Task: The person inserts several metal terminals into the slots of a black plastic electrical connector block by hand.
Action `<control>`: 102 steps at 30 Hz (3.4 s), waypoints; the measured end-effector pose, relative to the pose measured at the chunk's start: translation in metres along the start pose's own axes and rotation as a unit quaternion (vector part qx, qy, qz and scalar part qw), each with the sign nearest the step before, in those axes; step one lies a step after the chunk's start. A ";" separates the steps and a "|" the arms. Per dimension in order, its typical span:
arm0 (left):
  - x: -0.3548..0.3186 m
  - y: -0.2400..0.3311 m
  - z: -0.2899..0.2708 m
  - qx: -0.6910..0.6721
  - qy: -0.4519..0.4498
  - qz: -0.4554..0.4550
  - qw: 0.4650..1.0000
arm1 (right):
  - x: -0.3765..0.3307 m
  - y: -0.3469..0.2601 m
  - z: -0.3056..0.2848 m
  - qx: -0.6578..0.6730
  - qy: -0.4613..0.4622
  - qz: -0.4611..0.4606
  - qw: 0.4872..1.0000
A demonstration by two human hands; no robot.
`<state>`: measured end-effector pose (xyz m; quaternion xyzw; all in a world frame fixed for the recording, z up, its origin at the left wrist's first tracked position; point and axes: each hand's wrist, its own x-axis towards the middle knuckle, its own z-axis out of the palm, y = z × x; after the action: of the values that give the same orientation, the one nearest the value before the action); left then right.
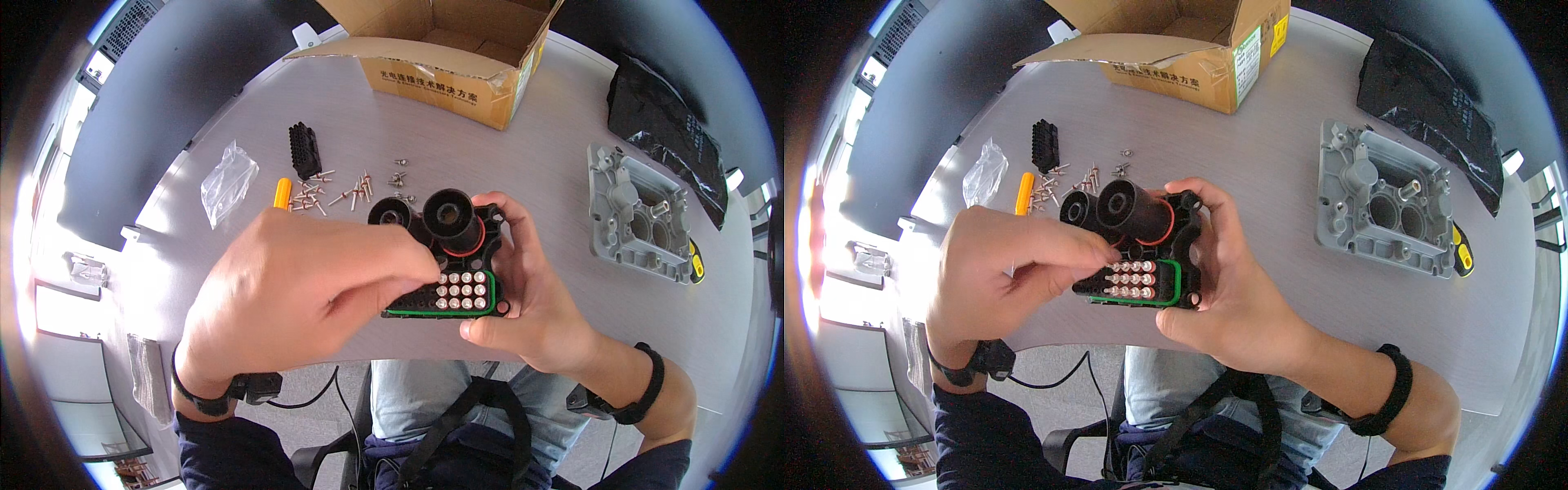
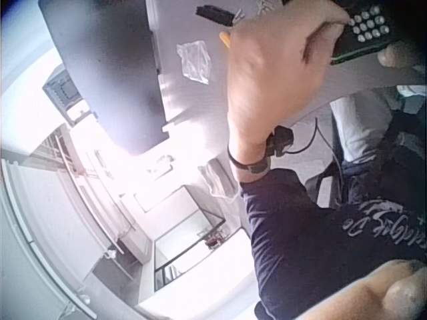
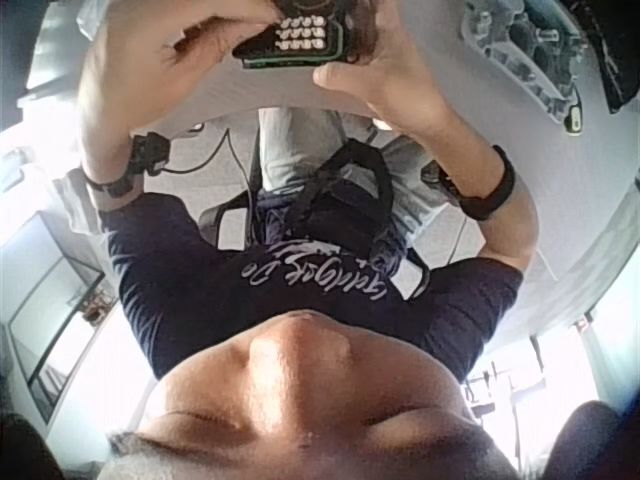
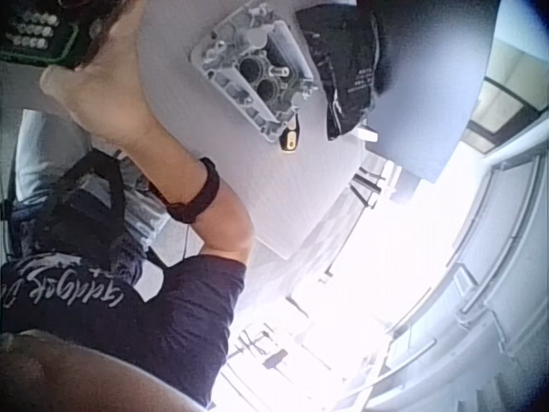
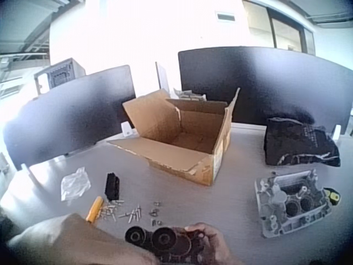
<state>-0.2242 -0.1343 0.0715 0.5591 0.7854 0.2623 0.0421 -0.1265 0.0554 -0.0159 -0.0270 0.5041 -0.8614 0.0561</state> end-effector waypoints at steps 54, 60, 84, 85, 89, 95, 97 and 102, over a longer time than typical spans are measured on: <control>0.003 -0.022 -0.008 -0.112 -0.004 -0.001 0.994 | 0.000 0.002 0.001 0.056 0.034 0.020 0.998; 0.004 -0.020 -0.007 -0.088 -0.002 0.009 0.996 | 0.000 -0.001 0.000 0.040 0.023 0.023 0.999; 0.005 -0.016 -0.004 -0.060 0.021 0.029 0.998 | 0.001 0.002 -0.003 0.027 -0.006 0.007 1.000; 0.005 -0.015 -0.005 -0.055 0.019 0.031 0.998 | 0.001 0.002 -0.002 0.026 -0.004 0.007 1.000; 0.006 -0.017 -0.005 -0.025 0.014 0.023 0.999 | 0.001 0.001 0.000 0.025 0.004 0.008 1.000; 0.004 -0.022 -0.003 -0.004 0.023 0.104 0.994 | 0.001 0.002 -0.001 0.046 0.022 0.023 0.998; 0.004 -0.018 0.005 0.003 0.023 0.114 0.993 | 0.001 -0.001 -0.001 -0.013 -0.006 0.003 1.000; 0.003 -0.020 -0.014 -0.024 0.054 0.066 0.996 | 0.001 0.003 0.000 0.041 0.020 0.004 0.999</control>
<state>-0.2472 -0.1412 0.0749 0.5940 0.7411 0.3130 -0.0043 -0.1269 0.0540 -0.0186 -0.0056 0.4693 -0.8816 0.0506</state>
